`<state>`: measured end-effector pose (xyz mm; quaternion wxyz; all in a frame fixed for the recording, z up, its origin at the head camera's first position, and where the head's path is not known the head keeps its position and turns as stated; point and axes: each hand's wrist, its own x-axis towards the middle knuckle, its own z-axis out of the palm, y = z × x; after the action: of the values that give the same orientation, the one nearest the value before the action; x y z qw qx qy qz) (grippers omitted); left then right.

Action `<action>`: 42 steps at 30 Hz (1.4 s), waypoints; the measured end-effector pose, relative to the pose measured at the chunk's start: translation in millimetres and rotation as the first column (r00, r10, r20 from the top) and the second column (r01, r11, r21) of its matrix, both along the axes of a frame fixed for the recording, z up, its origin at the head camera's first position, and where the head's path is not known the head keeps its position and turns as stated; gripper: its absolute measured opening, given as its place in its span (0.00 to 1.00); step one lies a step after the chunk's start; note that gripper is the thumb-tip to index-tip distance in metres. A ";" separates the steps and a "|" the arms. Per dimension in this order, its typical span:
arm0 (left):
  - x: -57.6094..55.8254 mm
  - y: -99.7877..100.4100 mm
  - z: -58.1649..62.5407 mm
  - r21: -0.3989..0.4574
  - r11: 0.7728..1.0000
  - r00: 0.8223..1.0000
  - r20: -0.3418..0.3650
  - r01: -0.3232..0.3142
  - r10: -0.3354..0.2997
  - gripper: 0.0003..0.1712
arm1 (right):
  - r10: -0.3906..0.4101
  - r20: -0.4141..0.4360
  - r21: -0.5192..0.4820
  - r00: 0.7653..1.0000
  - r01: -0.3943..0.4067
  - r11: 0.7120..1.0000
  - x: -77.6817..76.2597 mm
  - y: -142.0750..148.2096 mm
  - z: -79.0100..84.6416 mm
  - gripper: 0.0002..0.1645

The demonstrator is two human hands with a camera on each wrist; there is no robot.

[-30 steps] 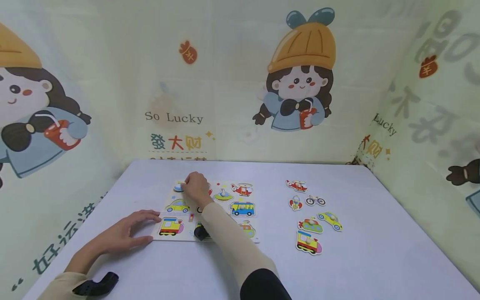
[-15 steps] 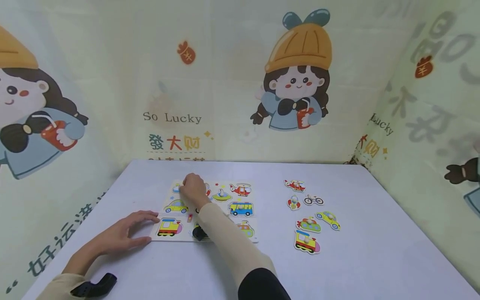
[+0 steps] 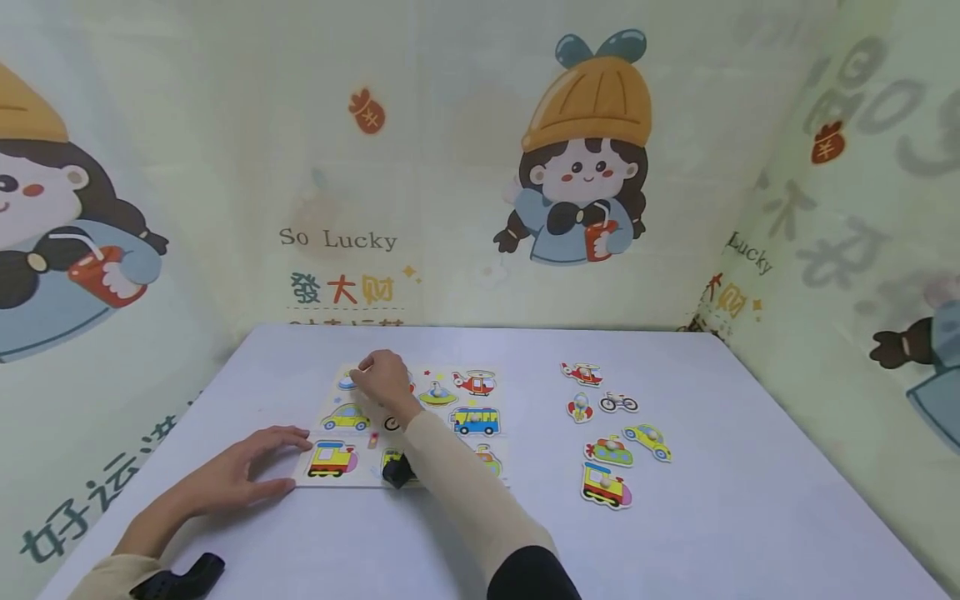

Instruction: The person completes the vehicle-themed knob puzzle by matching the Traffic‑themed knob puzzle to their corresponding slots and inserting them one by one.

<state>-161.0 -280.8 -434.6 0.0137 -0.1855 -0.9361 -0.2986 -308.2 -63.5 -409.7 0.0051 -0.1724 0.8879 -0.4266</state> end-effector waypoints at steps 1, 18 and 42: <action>0.4 -0.3 0.1 -0.002 1.000 1.000 0.003 -0.002 0.002 0.26 | 0.006 0.013 -0.019 1.000 -0.006 1.000 0.4 1.0 -0.2 0.13; 2.4 -6.8 -2.4 0.015 1.000 1.000 -0.004 0.002 -0.002 0.26 | 0.078 0.250 -0.308 0.965 0.003 0.951 10.9 29.9 8.4 0.19; -0.8 -6.8 -2.3 0.019 1.000 1.000 -0.019 0.015 -0.015 0.26 | 0.190 0.282 -0.416 0.940 -0.058 0.908 40.7 74.4 34.0 0.20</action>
<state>-161.8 -287.5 -436.9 0.0220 -0.1953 -0.9315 -0.3060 -267.5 10.9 -375.7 0.1392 -0.1559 0.7559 -0.6204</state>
